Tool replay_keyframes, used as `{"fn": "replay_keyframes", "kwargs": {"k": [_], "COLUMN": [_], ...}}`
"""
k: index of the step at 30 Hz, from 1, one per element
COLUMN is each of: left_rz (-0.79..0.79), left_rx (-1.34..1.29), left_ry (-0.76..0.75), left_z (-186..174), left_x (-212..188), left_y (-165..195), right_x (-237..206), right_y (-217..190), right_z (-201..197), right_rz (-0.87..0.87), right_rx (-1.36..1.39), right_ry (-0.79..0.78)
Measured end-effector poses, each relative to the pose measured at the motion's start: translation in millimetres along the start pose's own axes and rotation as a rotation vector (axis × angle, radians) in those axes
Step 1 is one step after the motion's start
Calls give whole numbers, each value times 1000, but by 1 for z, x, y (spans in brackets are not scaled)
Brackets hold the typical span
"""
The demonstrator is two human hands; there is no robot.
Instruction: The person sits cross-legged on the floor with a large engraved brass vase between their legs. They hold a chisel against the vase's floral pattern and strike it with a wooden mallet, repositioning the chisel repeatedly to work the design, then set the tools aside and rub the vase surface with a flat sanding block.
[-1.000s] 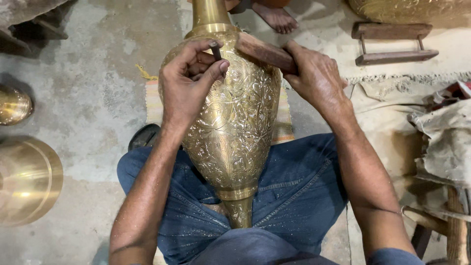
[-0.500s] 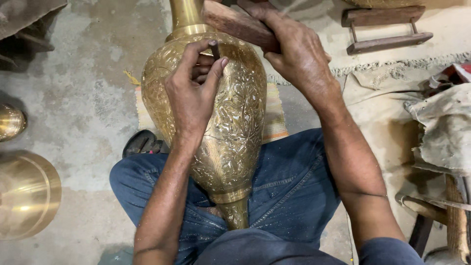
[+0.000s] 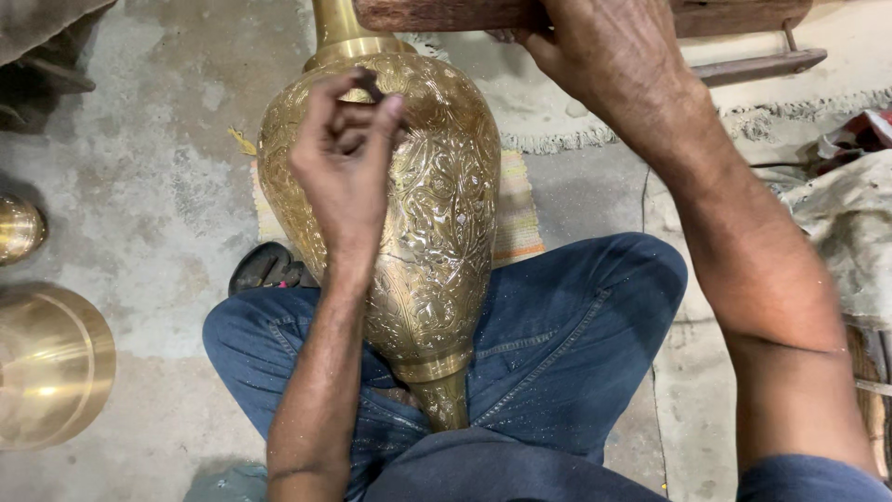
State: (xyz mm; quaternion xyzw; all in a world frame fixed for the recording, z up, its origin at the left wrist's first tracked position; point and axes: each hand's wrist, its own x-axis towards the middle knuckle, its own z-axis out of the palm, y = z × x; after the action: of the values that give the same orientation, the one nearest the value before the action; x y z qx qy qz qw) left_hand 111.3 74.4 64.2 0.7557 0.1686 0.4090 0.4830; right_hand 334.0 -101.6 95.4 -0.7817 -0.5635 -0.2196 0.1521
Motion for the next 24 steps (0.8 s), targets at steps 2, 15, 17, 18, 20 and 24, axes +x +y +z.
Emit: {"fn": "replay_keyframes", "kwargs": {"k": [2,15,17,18,20,24], "left_rz": [4,74,129,155,144,127], "left_rx": [-99,13,82,116,194,235], "left_ry": [93,81,51,33,-22,-65], "left_z": [-10,-18,-9,-4,2,4], "left_x": [1,1,2,2,0,-3], "left_y": [3,3,1,0,0,0], "right_x": [-1,-9,-9,-9,-10,-10], "right_y": [1,-5,-6,-6,-6,-7], "right_z": [-2,-1,-1,-1,-1,-4], "right_rz": [-3,-23,-21,-29,-31,-3], "right_rx": [7,21,34,42,67,77], "right_ry": [5,44,42,52,55,19]}}
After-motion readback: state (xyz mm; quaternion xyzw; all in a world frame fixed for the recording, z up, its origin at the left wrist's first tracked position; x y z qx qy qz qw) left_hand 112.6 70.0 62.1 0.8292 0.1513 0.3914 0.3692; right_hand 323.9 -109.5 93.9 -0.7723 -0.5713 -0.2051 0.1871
